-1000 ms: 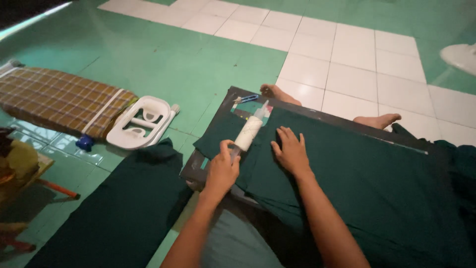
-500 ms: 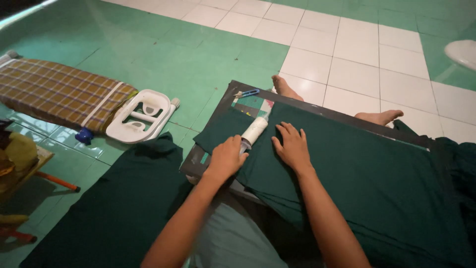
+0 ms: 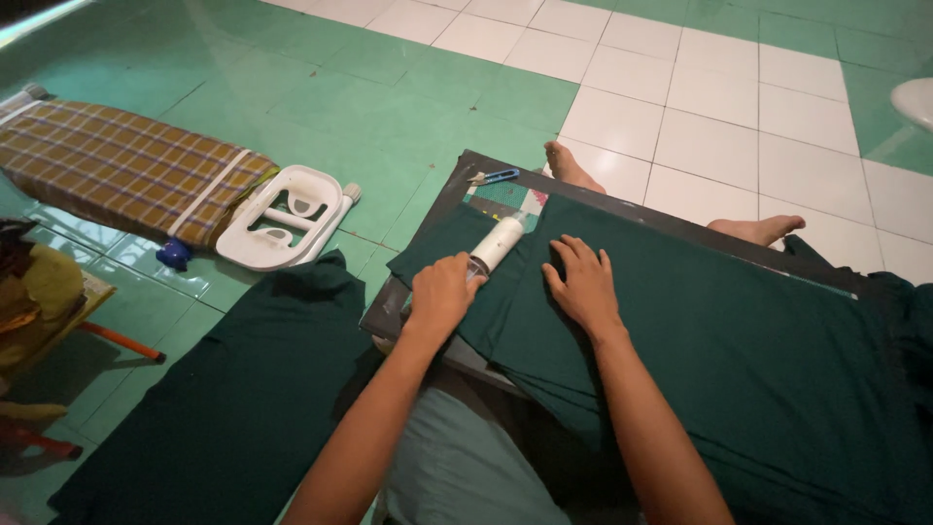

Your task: Preparing a green t-shirt for screen printing by lint-rolling the surface and aligning it on the printing frame.

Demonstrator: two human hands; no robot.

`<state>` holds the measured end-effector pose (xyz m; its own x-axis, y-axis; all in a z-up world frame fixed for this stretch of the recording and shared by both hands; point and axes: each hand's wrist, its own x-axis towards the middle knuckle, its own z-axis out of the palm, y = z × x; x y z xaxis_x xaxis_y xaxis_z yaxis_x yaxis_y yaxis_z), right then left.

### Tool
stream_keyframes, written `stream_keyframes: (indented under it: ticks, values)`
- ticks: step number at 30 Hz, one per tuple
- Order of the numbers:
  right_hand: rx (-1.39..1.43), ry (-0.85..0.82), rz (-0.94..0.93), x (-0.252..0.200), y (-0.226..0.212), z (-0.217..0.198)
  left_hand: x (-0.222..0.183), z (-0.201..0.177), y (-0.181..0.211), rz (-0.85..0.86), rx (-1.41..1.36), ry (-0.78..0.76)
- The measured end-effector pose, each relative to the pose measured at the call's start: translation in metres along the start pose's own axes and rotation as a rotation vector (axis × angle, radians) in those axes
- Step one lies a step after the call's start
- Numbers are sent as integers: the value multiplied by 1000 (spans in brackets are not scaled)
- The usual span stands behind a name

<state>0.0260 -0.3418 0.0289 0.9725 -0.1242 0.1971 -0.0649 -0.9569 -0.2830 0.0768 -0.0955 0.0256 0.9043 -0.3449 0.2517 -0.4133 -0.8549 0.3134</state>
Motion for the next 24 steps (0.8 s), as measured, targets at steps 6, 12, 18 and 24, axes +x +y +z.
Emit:
stream_keyframes:
  ticks: [6, 12, 18, 24]
  values:
    - [3, 5, -1, -2, -4, -6, 6, -13, -11, -27, -13, -8]
    - [-1, -1, 3, -2, -4, -6, 16, -13, -35, -61, 62, 56]
    - [9, 1, 4, -4, -7, -9, 7, -14, -59, -83, 123, 170]
    - [15, 20, 2, -2, -2, -2, -4, -40, -66, -117, 103, 330]
